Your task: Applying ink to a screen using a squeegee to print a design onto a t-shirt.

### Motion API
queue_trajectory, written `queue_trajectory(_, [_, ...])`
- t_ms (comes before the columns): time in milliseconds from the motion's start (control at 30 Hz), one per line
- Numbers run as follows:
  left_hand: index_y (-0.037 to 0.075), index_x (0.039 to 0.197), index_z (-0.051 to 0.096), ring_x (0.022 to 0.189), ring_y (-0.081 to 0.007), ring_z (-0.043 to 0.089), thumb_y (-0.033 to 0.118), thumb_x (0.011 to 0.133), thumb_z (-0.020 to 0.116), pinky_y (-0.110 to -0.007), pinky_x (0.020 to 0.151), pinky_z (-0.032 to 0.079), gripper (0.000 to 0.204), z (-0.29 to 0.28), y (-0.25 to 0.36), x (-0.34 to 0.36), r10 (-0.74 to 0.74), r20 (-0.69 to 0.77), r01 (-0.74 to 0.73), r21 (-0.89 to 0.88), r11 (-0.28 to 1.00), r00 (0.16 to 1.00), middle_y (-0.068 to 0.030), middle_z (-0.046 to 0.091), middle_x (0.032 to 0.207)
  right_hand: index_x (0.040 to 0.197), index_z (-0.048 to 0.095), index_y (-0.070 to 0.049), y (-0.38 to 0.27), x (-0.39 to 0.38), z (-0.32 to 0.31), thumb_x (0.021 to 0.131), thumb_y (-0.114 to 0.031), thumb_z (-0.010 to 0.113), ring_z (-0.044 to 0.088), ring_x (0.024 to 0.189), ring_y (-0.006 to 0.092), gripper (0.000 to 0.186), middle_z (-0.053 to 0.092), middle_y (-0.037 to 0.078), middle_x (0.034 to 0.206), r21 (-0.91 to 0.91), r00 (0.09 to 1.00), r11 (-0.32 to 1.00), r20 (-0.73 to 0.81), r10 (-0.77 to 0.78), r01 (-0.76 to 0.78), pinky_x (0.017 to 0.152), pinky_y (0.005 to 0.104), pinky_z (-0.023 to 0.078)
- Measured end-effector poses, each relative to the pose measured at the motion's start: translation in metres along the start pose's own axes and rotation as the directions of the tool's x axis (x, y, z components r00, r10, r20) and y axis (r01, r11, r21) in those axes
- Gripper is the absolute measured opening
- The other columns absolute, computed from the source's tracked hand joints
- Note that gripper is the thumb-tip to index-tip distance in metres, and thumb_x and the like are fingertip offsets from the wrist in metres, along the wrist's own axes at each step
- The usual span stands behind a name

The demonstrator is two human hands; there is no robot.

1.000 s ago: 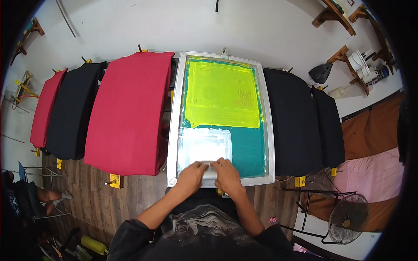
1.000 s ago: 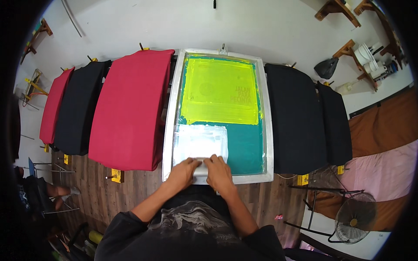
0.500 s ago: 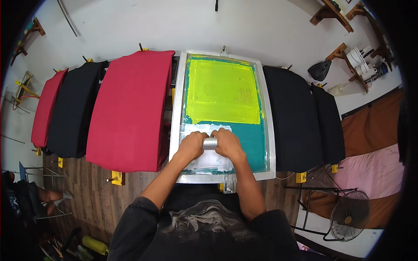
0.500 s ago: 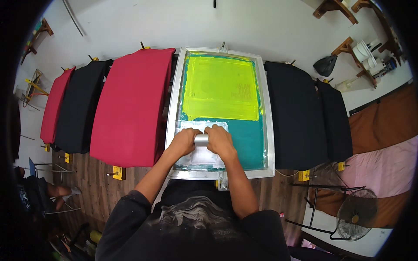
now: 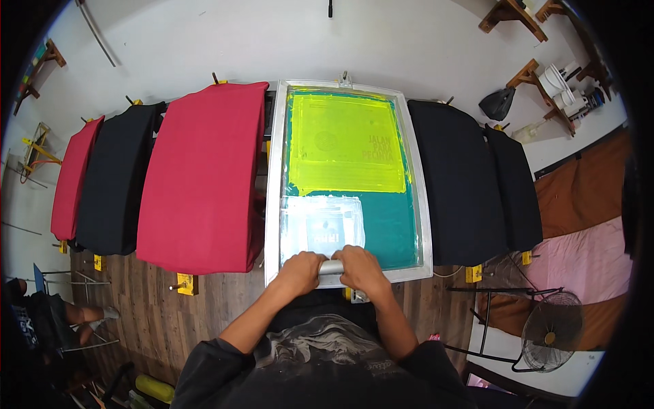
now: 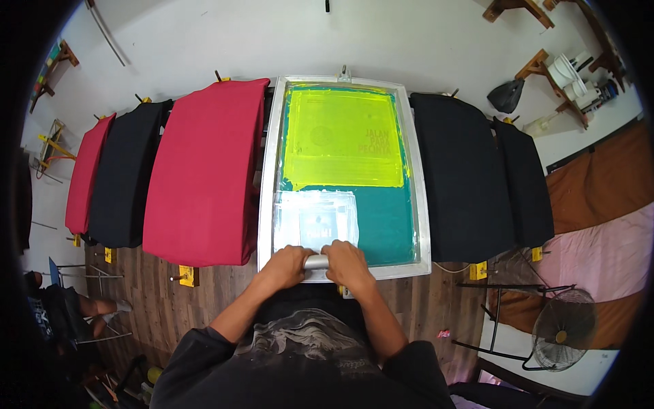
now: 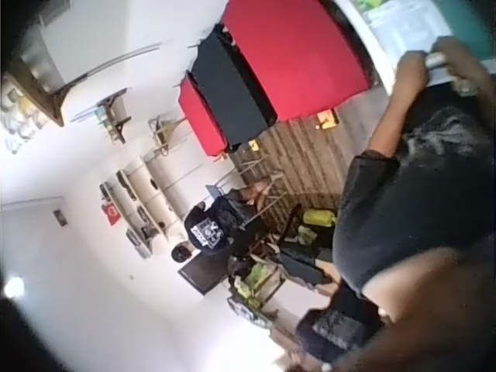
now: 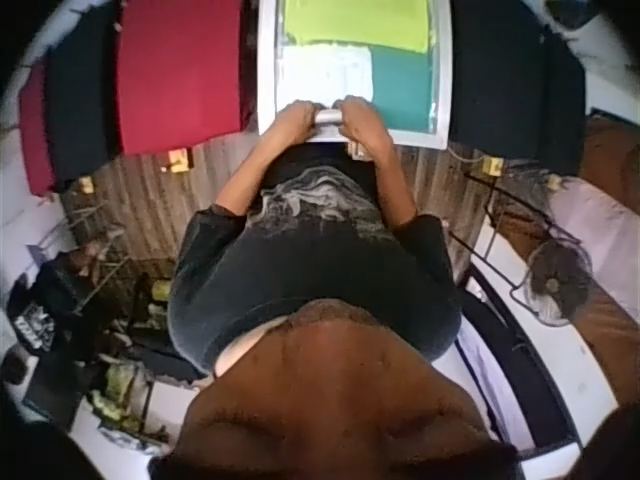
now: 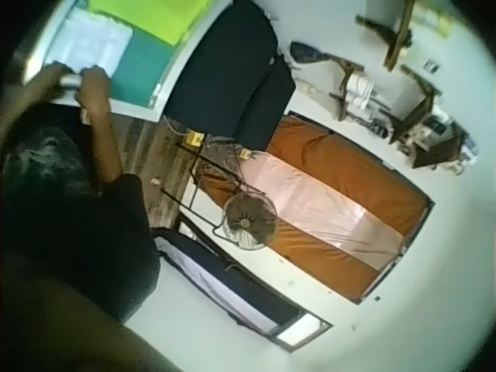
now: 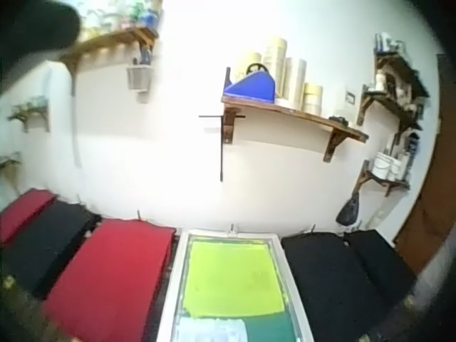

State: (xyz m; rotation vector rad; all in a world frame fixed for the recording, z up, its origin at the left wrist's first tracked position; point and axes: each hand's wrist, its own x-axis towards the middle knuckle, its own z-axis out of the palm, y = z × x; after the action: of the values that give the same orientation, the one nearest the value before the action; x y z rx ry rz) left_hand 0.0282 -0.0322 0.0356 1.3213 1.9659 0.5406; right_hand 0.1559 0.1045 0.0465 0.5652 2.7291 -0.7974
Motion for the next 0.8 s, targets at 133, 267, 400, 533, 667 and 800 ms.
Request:
queue_trajectory(133, [0.008, 0.108, 0.07, 0.084, -0.0399, 0.068, -0.001, 0.07, 0.065, -0.046, 0.079, 0.055, 0.04, -0.021, -0.005, 0.031, -0.026, -0.114, 0.034, 0.065, 0.997, 0.993, -0.0207, 0.07, 0.089, 0.1, 0.069, -0.01, -0.001, 0.037, -0.025, 0.069, -0.002, 0.067, 0.063, 0.091, 0.0367, 0.033, 0.064, 0.016, 0.092, -0.032, 0.998, 0.998, -0.04, 0.05, -0.052, 0.079, 0.0468, 0.051])
queue_trajectory(267, [0.006, 0.112, 0.068, 0.096, -0.0379, 0.065, -0.009, 0.071, 0.058, -0.043, 0.084, 0.054, 0.045, -0.014, -0.015, 0.052, -0.001, -0.304, 0.004, 0.007, 1.0, 0.953, -0.0213, 0.067, 0.107, 0.104, 0.066, -0.01, 0.014, 0.062, -0.016, 0.07, 0.003, 0.066, 0.06, 0.096, 0.0362, 0.037, 0.061, 0.014, 0.1, -0.134, 0.985, 0.991, -0.172, -0.026, 0.003, 0.08, 0.0452, 0.051])
queue_trajectory(400, [0.001, 0.119, 0.061, 0.103, -0.0402, 0.062, -0.008, 0.074, 0.058, -0.044, 0.085, 0.053, 0.046, 0.037, -0.025, 0.013, 0.145, -0.416, -0.138, 0.048, 0.989, 0.898, -0.022, 0.059, 0.122, 0.112, 0.06, -0.008, 0.008, 0.015, 0.022, 0.065, 0.005, 0.067, 0.056, 0.101, 0.0336, 0.048, 0.055, 0.012, 0.109, -0.164, 0.955, 0.985, -0.278, -0.102, 0.057, 0.078, 0.0437, 0.052])
queue_trajectory(533, [0.003, 0.126, 0.057, 0.107, -0.0413, 0.06, -0.007, 0.069, 0.06, -0.045, 0.09, 0.052, 0.058, 0.054, -0.014, -0.024, 0.148, -0.319, -0.138, 0.055, 0.989, 0.936, -0.0224, 0.057, 0.126, 0.113, 0.06, -0.008, -0.007, -0.025, 0.027, 0.065, -0.001, 0.07, 0.056, 0.104, 0.0328, 0.049, 0.056, 0.012, 0.11, -0.109, 0.986, 0.993, -0.162, -0.051, 0.033, 0.081, 0.0467, 0.049])
queue_trajectory(667, [0.002, 0.112, 0.066, 0.085, -0.0387, 0.066, -0.004, 0.069, 0.062, -0.046, 0.078, 0.054, 0.044, 0.008, -0.001, -0.01, 0.101, -0.249, -0.099, 0.019, 0.995, 0.963, -0.0212, 0.067, 0.099, 0.108, 0.066, -0.009, -0.013, -0.006, -0.003, 0.065, 0.003, 0.068, 0.061, 0.096, 0.0343, 0.044, 0.062, 0.012, 0.101, -0.105, 0.989, 0.993, -0.136, -0.063, 0.048, 0.081, 0.0441, 0.05])
queue_trajectory(800, [0.008, 0.101, 0.071, 0.079, -0.0362, 0.068, 0.0, 0.072, 0.063, -0.046, 0.072, 0.055, 0.031, -0.015, -0.019, 0.036, 0.119, -0.351, -0.09, 0.098, 0.991, 0.929, -0.0185, 0.07, 0.087, 0.1, 0.068, -0.01, 0.0, 0.049, -0.02, 0.071, -0.001, 0.066, 0.062, 0.092, 0.037, 0.03, 0.063, 0.017, 0.096, -0.147, 0.98, 0.988, -0.188, -0.068, 0.04, 0.078, 0.0472, 0.051])
